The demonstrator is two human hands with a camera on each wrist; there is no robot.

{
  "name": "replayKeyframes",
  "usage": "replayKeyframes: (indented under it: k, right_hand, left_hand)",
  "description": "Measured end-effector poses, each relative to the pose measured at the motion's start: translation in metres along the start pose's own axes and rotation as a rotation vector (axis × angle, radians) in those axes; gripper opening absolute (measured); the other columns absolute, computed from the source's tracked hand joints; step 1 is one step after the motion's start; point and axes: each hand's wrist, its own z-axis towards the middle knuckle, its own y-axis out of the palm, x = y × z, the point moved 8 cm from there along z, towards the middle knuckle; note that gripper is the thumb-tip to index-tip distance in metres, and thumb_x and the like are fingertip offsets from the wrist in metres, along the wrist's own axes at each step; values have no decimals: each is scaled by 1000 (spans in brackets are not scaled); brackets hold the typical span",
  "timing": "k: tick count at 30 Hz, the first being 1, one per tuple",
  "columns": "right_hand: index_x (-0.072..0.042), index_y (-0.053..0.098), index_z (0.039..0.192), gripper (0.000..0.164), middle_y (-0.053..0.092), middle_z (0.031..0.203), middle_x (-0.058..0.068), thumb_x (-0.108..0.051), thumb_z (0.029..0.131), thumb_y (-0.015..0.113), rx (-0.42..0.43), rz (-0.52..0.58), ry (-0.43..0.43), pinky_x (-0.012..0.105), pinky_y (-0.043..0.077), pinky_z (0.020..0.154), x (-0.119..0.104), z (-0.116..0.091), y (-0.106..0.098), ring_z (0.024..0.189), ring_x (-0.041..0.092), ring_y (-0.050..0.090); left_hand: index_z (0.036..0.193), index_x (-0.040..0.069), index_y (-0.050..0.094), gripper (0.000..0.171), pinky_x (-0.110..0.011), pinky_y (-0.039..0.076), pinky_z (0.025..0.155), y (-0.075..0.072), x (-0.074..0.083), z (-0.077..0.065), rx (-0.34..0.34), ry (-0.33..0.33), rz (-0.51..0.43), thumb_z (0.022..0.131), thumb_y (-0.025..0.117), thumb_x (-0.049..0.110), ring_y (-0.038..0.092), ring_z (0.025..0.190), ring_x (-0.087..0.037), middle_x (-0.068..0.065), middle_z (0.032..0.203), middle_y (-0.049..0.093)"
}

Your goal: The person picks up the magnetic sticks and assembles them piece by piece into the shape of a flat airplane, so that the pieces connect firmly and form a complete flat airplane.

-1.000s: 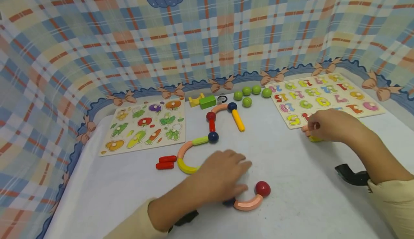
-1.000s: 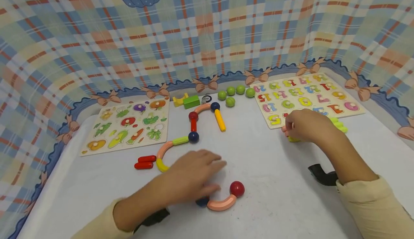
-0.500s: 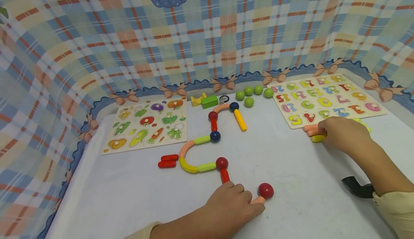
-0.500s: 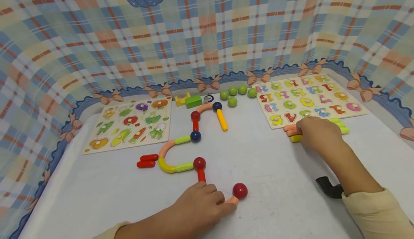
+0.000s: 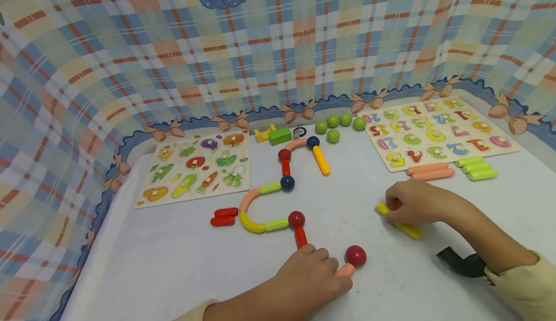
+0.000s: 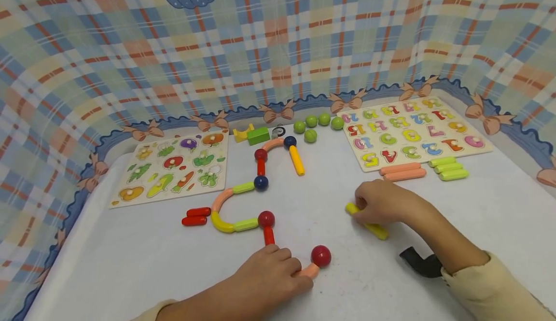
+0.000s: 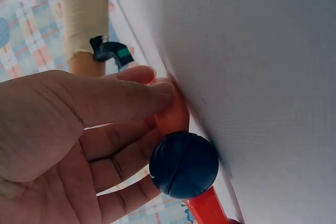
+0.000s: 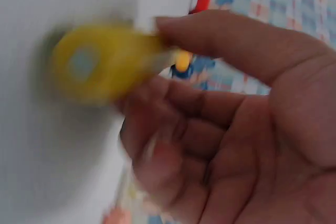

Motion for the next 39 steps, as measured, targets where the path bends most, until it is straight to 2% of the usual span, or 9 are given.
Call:
replayKeyframes:
  k: [3, 7, 10, 13, 19, 27, 31, 34, 39]
  right_hand:
    - [-10, 57, 84, 19, 56, 64, 4, -27, 81, 66, -63, 279, -73, 29, 45, 52, -20, 13, 11, 55, 19, 53]
    - [-3, 54, 97, 27, 61, 72, 15, -26, 84, 63, -126, 622, -86, 34, 51, 60, -32, 32, 23, 61, 28, 59]
    - [0, 52, 100, 30, 62, 76, 19, -24, 85, 62, -165, 751, -73, 34, 52, 62, -33, 40, 31, 64, 31, 61]
    - [1, 50, 102, 31, 63, 76, 21, -22, 85, 62, -205, 796, -66, 34, 52, 61, -33, 42, 36, 64, 32, 62]
    - [2, 48, 104, 32, 63, 76, 23, -20, 85, 62, -245, 808, -84, 33, 52, 59, -35, 40, 40, 62, 31, 62]
    - [3, 48, 103, 33, 63, 78, 25, -21, 86, 61, -302, 830, -54, 31, 52, 56, -33, 38, 44, 65, 32, 64]
    - [1, 54, 96, 30, 64, 77, 21, -27, 86, 60, -303, 704, -34, 29, 51, 51, -30, 37, 42, 63, 32, 63]
    - [-4, 59, 92, 30, 64, 74, 14, -33, 86, 60, -221, 505, -15, 30, 50, 50, -21, 37, 22, 60, 28, 61]
    - [-7, 61, 98, 27, 62, 84, 9, -31, 87, 60, 54, 286, -34, 34, 49, 54, -9, 52, -38, 65, 24, 57]
  left_hand:
    - [113, 34, 55, 41, -19, 39, 70, -1, 0, 0, 2, 1, 9, 76, 68, 45, 43, 75, -5, 12, 83, 54]
    - [114, 34, 56, 42, -18, 40, 71, -1, 0, 1, -1, 1, 15, 75, 68, 45, 45, 76, -5, 12, 85, 56]
    - [115, 34, 56, 45, -18, 41, 73, -1, 1, 1, -6, 1, 12, 74, 69, 46, 46, 78, -5, 12, 87, 56]
    - [116, 34, 55, 47, -19, 41, 74, 0, 0, 2, -14, 0, 6, 73, 70, 46, 47, 79, -5, 12, 88, 57]
    - [116, 35, 56, 48, -19, 42, 73, 0, -1, 2, -23, -7, 1, 72, 70, 48, 47, 78, -5, 12, 88, 57]
    - [116, 34, 56, 51, -18, 43, 71, 1, -1, 2, -19, -7, -5, 69, 73, 47, 47, 75, -4, 12, 87, 58]
    - [117, 34, 56, 51, -17, 43, 71, 1, -1, 3, -22, -4, -20, 70, 73, 45, 48, 74, -4, 12, 87, 58]
    - [117, 31, 54, 50, -17, 44, 72, -1, -2, 4, -13, -8, -23, 72, 73, 42, 49, 75, -4, 12, 89, 58]
    - [115, 25, 53, 46, -16, 45, 71, -12, -6, 7, 52, -45, -20, 75, 71, 39, 49, 76, -4, 10, 95, 56]
